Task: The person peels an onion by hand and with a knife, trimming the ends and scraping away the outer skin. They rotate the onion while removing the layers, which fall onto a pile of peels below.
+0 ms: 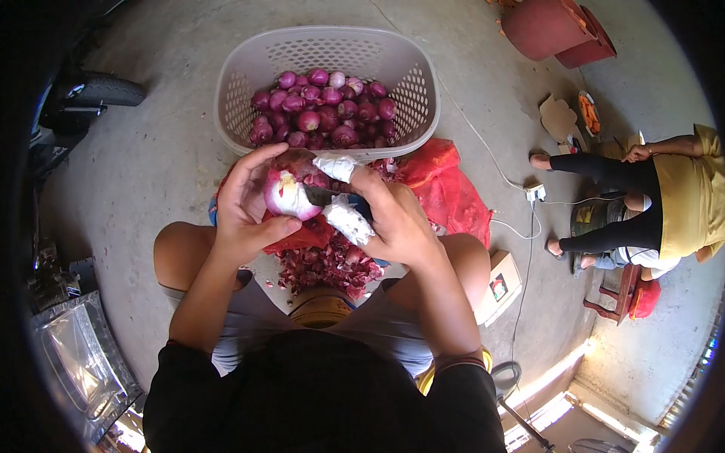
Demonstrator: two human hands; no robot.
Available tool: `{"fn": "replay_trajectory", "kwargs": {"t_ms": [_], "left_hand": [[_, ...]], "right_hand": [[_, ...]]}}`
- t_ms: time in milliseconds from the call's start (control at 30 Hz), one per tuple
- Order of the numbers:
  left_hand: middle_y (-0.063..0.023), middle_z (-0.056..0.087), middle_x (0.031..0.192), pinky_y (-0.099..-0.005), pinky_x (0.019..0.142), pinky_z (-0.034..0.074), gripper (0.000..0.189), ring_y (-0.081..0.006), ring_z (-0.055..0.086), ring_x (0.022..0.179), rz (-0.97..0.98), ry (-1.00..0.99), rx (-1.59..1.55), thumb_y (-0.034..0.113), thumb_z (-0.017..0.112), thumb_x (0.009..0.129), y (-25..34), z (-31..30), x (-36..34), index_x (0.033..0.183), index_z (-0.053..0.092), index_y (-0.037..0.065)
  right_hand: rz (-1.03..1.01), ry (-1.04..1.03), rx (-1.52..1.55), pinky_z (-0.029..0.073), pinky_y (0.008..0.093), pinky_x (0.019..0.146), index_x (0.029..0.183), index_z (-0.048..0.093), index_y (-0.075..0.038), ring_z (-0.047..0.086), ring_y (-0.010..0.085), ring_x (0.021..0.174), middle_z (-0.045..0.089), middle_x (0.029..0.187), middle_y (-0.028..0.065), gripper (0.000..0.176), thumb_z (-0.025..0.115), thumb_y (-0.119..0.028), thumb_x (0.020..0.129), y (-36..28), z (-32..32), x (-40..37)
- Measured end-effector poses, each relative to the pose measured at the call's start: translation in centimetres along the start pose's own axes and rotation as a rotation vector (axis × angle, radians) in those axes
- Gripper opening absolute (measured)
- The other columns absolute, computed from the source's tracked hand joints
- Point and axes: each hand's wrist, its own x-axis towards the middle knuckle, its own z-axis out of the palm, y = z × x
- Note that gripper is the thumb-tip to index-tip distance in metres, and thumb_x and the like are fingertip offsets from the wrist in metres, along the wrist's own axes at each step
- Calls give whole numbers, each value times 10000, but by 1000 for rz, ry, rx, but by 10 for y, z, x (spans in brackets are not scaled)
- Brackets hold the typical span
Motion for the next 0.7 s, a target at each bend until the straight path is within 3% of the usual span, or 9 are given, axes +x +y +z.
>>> {"fn": "replay_trajectory", "kwargs": {"t_ms": [233,533,700], "left_hand": [[-129,462,1241,-302,947,406,722,-169,482,1134,34,14,61,-31,746,671,-2,-2,0,1309,409,-51],[-143,448,1282,-324,1001,360,757,-198,469,1172,23,-21,156,84,769,679,-2,-8,-1,1300,384,-112],[-114,474,1187,-284,960,365,701,-166,476,1116,49,-27,152,10,747,675,0,-8,2,1294,429,-75]], "right_hand": [[119,-142,25,504,387,628,1212,482,-87,639,342,765,637,982,153,571,678,-40,678,-4,-8,-2],[36,-65,15,507,400,649,1166,511,-93,640,352,795,641,966,157,529,688,-44,670,1,-2,-2],[54,-72,-99,506,407,628,1142,531,-90,639,356,769,642,921,165,517,701,-53,655,0,0,-1]]}}
